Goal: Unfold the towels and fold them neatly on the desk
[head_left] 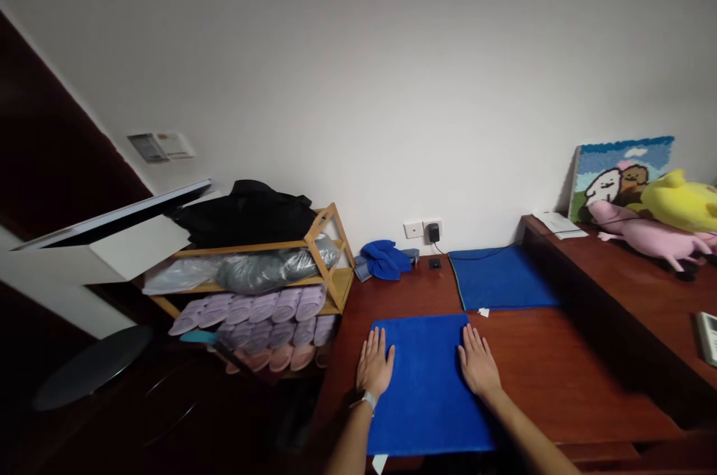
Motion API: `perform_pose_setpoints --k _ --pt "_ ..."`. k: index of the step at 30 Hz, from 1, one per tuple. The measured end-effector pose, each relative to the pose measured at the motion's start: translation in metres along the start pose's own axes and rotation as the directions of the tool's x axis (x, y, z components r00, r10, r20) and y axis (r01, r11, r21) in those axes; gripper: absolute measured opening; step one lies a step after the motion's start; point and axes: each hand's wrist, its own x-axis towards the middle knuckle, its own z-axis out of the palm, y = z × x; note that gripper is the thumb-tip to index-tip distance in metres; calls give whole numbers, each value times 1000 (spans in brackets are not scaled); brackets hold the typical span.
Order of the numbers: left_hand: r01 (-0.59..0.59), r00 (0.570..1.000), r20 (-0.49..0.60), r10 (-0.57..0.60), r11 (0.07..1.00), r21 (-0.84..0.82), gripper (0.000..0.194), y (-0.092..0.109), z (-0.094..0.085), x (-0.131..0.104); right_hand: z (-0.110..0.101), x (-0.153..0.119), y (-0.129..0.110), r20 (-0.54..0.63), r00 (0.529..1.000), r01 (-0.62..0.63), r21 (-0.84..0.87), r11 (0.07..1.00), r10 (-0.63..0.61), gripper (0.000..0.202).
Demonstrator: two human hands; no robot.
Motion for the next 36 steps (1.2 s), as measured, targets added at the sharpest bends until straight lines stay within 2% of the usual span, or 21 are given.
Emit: perform_pose_setpoints --k 5,8,11,14,16,18,19,20,22,27,29,32,36 --pt "-8 1000 -8 8 1000 13 66 -5 -6 2 5 -27 1 -5 1000 30 23 999 -30 68" --pt "-51 998 -33 51 999 16 64 8 -16 1 2 -28 -2 -13 1000 16 35 999 -15 68" --pt "-166 984 -76 163 985 -40 62 54 -19 -7 -1 -26 -4 -10 1000 -4 39 999 5 68" --pt "-342 940 -53 338 928 -147 62 120 -8 -22 -2 -26 -2 1 1000 6 35 999 -6 67" --pt "-374 926 -18 378 906 -198 62 157 2 -31 -2 -26 -1 6 999 31 28 999 -31 67" --pt "-349 931 27 364 912 -216 62 174 8 -37 -2 -27 1 6 999 50 15 999 -50 66" --pt "-332 935 49 350 918 -215 62 174 9 -39 -2 -27 1 4 999 53 9 999 -53 66" --pt "-317 939 67 337 925 -209 63 168 8 -40 -2 -27 1 1 999 49 3 999 -49 66" --pt "-271 953 89 290 946 -178 65 140 2 -42 -2 -28 0 -5 999 34 -3 999 -34 67" --pt "-10 998 57 12 1000 -28 68 30 -12 -53 3 -27 -1 -21 1000 16 38 999 -15 68" --pt "40 999 20 -40 999 4 67 -1 -11 -58 3 -25 -2 -28 1000 12 37 999 -11 68" --pt "46 999 -24 -46 999 11 67 -20 -7 -61 0 -24 -3 -9 1000 -1 17 1000 1 69" --pt "53 997 -51 -53 999 7 68 -15 -3 -62 1 -40 0 7 1000 6 37 999 -7 69"
